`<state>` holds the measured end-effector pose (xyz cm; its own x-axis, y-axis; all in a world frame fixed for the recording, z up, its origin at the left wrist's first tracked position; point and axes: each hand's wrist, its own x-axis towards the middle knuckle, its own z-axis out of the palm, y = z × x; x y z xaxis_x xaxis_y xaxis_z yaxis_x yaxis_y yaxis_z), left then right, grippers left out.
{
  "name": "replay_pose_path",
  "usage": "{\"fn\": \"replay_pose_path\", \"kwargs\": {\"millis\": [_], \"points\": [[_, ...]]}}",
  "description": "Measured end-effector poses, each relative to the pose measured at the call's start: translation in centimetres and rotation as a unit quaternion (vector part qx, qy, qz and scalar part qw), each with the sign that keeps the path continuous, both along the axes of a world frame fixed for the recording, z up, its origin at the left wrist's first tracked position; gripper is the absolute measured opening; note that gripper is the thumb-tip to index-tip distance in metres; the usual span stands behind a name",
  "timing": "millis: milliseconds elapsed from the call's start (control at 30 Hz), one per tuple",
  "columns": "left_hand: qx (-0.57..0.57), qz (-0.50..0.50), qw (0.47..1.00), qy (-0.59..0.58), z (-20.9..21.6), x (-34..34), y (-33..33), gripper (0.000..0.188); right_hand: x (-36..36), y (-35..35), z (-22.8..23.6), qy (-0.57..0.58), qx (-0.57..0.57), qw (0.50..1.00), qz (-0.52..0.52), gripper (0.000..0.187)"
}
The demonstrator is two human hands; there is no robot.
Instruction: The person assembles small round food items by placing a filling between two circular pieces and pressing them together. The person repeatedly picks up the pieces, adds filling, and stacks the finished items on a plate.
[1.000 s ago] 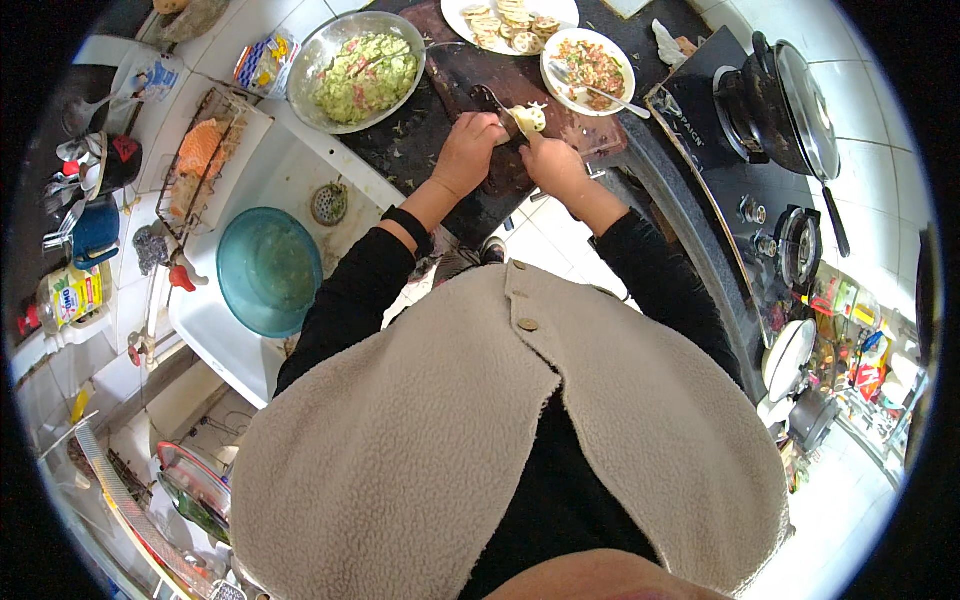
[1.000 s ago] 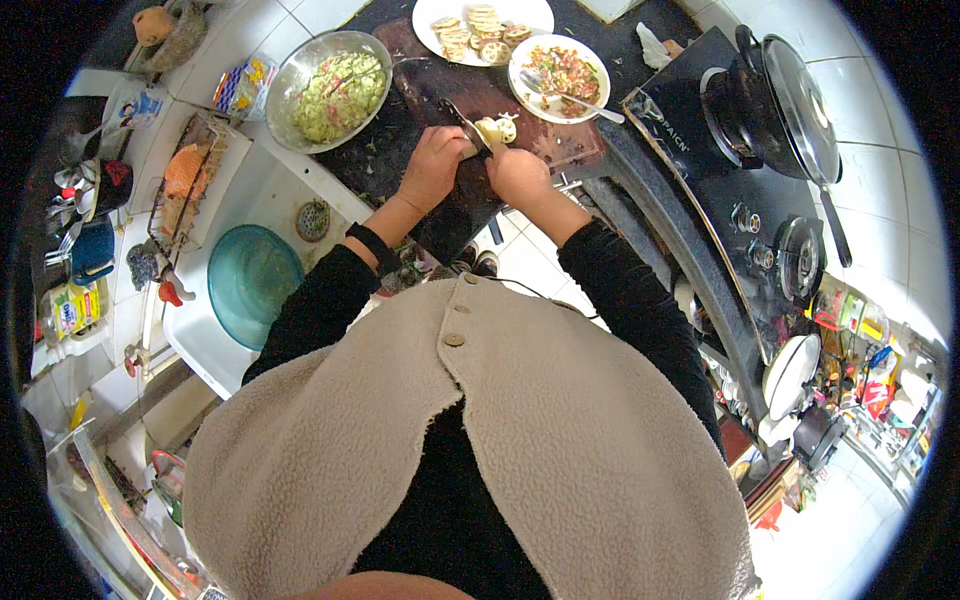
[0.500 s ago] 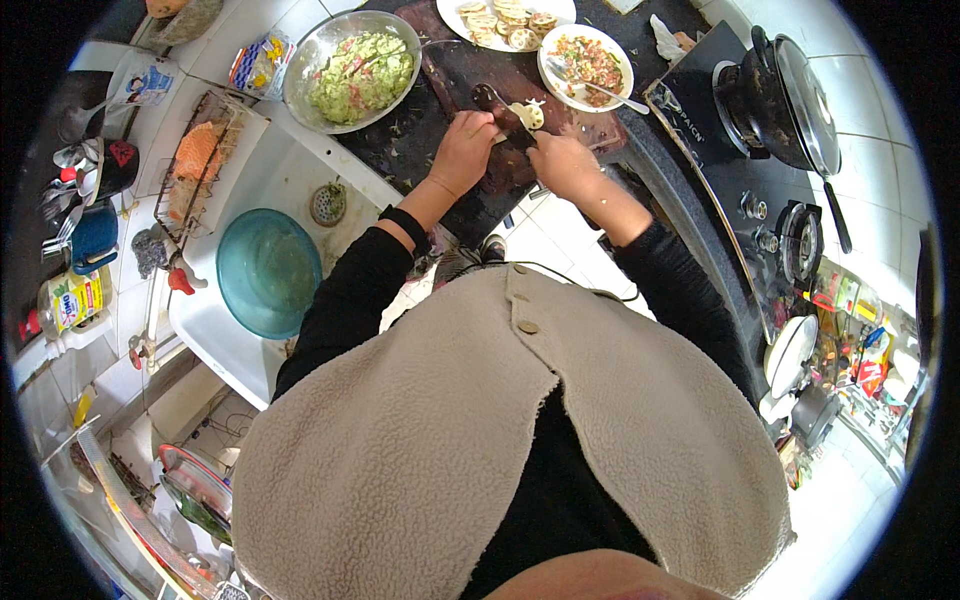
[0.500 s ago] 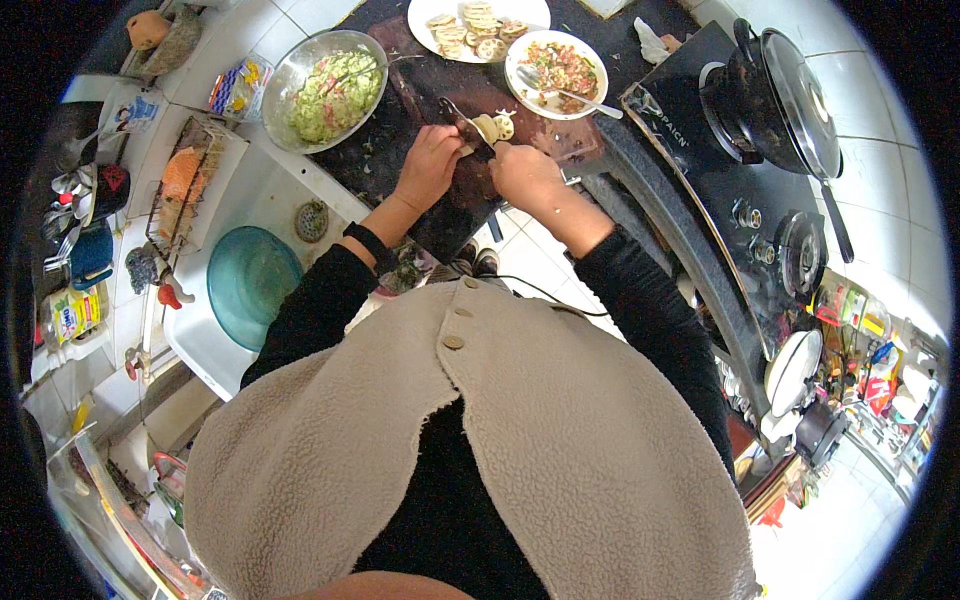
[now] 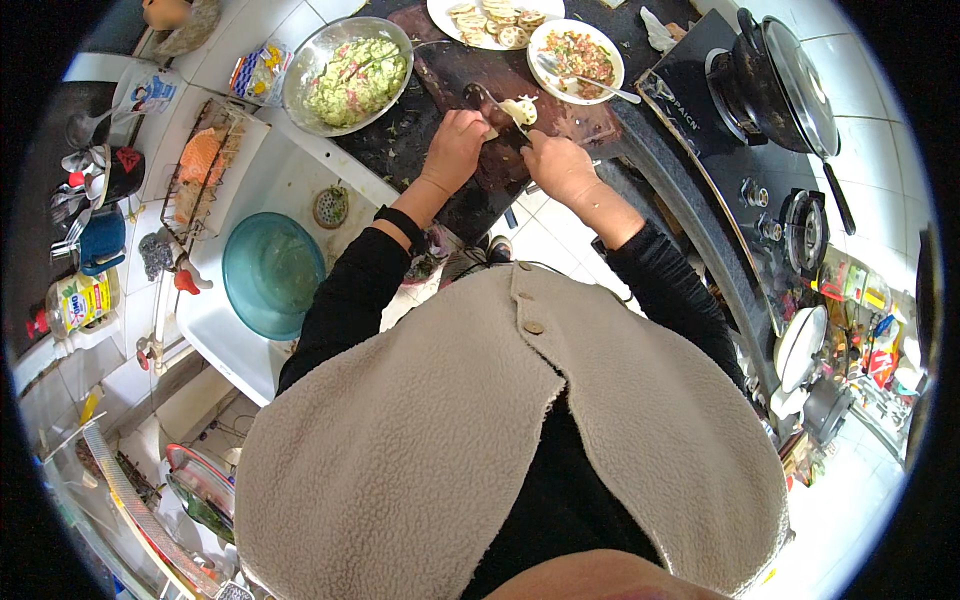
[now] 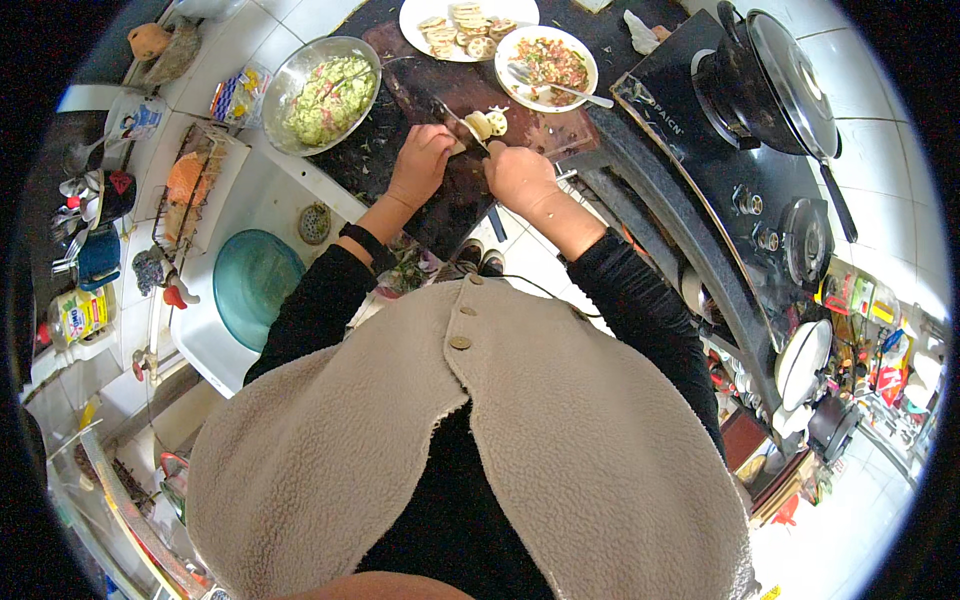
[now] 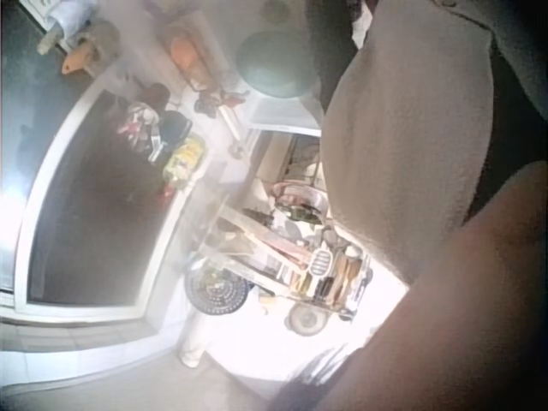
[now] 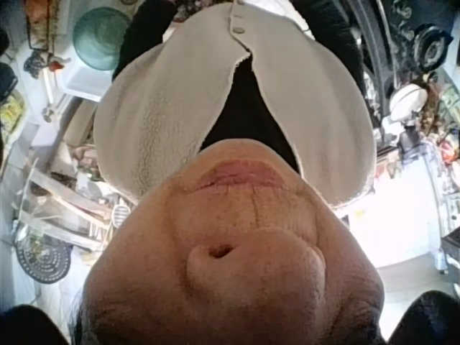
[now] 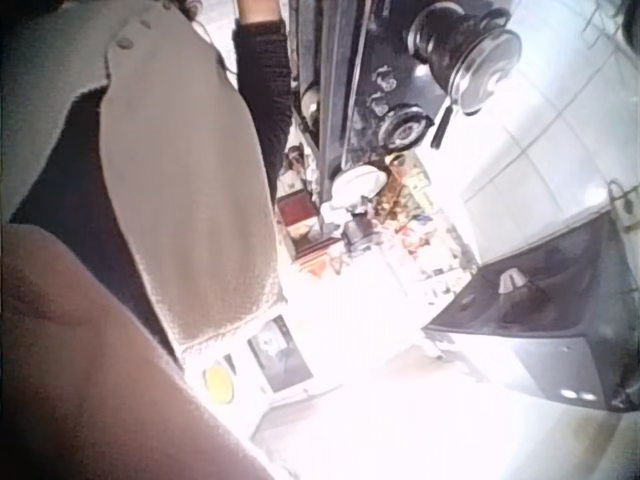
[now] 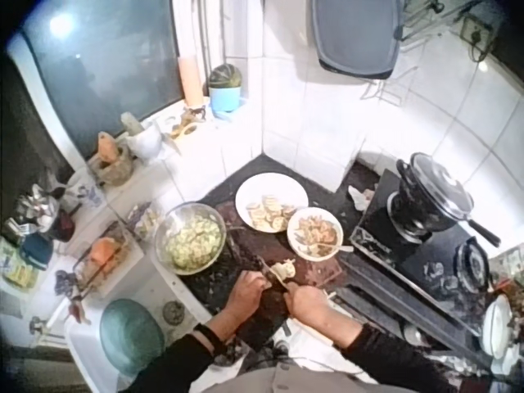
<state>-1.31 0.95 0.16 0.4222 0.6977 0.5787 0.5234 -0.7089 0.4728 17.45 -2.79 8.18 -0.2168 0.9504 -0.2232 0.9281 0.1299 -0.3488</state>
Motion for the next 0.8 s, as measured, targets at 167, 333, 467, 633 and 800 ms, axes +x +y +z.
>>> {"fn": "replay_pose_path", "kwargs": {"millis": [167,333,467,633,800], "points": [[-0.006,0.012,1.000,0.018,0.1,0.1,-0.3,0.015,-0.4,-0.2,1.4,-0.025,-0.034,0.999,0.009,0.022],[-0.009,0.019,1.000,0.016,0.1,0.3,-0.4,0.016,-0.4,0.8,-0.6,-0.013,-0.050,0.999,-0.001,0.023],[-0.015,0.011,1.000,0.008,0.0,0.1,-0.5,0.016,-1.9,0.6,-3.3,-0.014,-0.045,0.999,-0.019,0.023],[-0.012,-0.003,1.000,0.009,-0.2,-0.2,0.1,0.013,-1.6,0.5,-3.2,-0.018,-0.035,0.999,-0.026,0.022],[-0.022,-0.004,1.000,-0.008,-0.2,-0.9,0.0,0.011,-1.5,-1.0,0.1,-0.006,-0.016,0.999,-0.031,0.022]]}}
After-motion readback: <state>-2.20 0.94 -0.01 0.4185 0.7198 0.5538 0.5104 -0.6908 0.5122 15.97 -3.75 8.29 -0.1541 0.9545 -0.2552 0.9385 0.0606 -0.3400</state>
